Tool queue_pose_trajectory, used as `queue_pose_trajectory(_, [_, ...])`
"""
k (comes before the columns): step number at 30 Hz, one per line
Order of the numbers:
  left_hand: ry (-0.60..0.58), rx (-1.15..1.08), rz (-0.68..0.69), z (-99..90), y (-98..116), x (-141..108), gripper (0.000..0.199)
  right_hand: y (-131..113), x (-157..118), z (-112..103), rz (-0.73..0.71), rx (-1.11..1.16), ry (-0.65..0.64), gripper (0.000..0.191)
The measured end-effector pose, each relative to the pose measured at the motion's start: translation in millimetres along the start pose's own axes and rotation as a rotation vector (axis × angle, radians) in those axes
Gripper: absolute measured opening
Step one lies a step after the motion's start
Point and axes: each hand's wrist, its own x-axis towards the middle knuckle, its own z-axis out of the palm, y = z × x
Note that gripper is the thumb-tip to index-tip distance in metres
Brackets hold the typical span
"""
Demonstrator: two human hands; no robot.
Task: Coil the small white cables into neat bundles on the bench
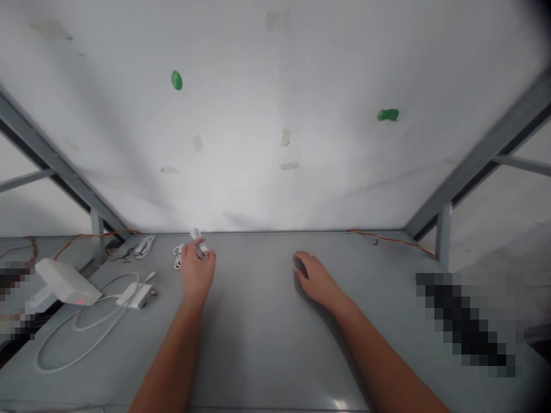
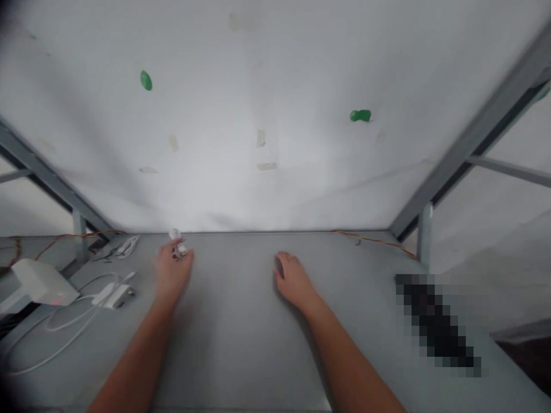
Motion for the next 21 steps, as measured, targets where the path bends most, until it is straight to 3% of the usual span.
queue_pose_trajectory(7, [-0.054,0.006,-0.199,-3.6,-35.0,17.5,0.057,4.9,1.4,3.5,-0.008,-0.013,-0.025,0.051])
queue_pose_trajectory(14, [0.024,0.487,-0.252,-10.9,-19.6,0.7,0.065,5.9,0.1,4.8,-0.009,-0.038,-0.043,0.051])
queue_pose_trajectory(17, [-0.100,0.601,-0.203,-13.7,-10.6,-3.5,0.062,4.7,1.4,3.1,-0.003,-0.036,-0.052,0.052])
queue_pose_trajectory(21, [-0.397,0.581,-0.147,-1.4,-0.8,-11.6,0.034,-12.5,0.1,-4.2,0.033,-0.052,-0.042,0.047])
